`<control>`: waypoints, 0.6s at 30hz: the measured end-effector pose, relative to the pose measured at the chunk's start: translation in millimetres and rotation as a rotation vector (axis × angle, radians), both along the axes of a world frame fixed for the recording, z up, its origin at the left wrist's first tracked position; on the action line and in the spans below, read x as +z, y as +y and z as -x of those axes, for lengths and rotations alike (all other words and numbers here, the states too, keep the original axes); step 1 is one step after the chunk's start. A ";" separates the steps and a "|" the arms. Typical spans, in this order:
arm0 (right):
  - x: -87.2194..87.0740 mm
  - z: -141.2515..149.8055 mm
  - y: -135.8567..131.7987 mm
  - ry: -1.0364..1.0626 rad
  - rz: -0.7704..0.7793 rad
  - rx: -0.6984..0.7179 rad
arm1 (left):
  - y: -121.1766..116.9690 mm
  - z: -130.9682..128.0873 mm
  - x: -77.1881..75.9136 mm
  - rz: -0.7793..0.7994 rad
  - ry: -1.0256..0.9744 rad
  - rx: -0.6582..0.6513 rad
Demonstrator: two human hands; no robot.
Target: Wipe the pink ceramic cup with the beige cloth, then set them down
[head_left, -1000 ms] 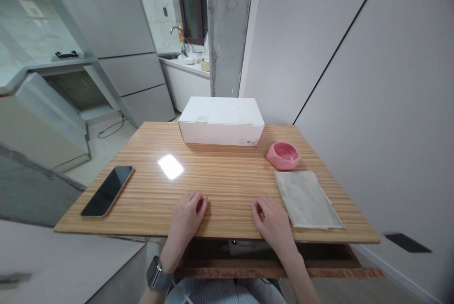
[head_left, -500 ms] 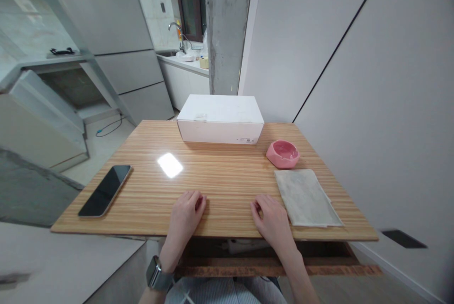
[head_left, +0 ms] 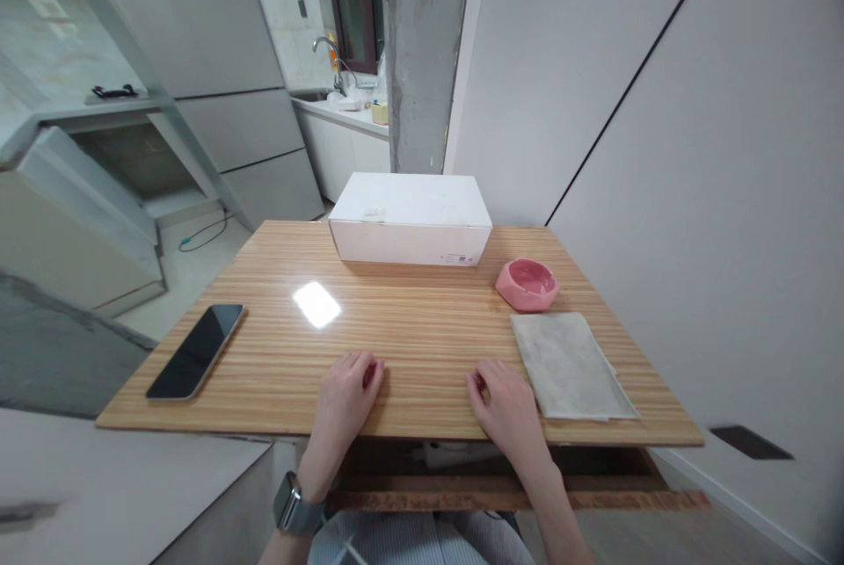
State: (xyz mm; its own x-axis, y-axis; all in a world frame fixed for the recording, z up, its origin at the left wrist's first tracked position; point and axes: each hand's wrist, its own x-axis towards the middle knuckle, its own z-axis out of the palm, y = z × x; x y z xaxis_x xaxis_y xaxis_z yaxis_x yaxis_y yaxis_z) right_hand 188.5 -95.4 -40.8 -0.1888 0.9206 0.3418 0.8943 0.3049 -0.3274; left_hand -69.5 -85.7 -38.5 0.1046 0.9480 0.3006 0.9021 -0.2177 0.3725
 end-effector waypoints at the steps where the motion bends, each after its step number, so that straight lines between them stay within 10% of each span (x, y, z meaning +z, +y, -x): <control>1: 0.2 0.0 -0.1 -0.001 0.005 -0.002 | 0.0 0.1 0.1 0.004 -0.002 0.002; 18: -2.9 -1.2 0.1 0.049 0.031 -0.020 | 0.0 0.9 -1.1 0.026 -0.049 0.018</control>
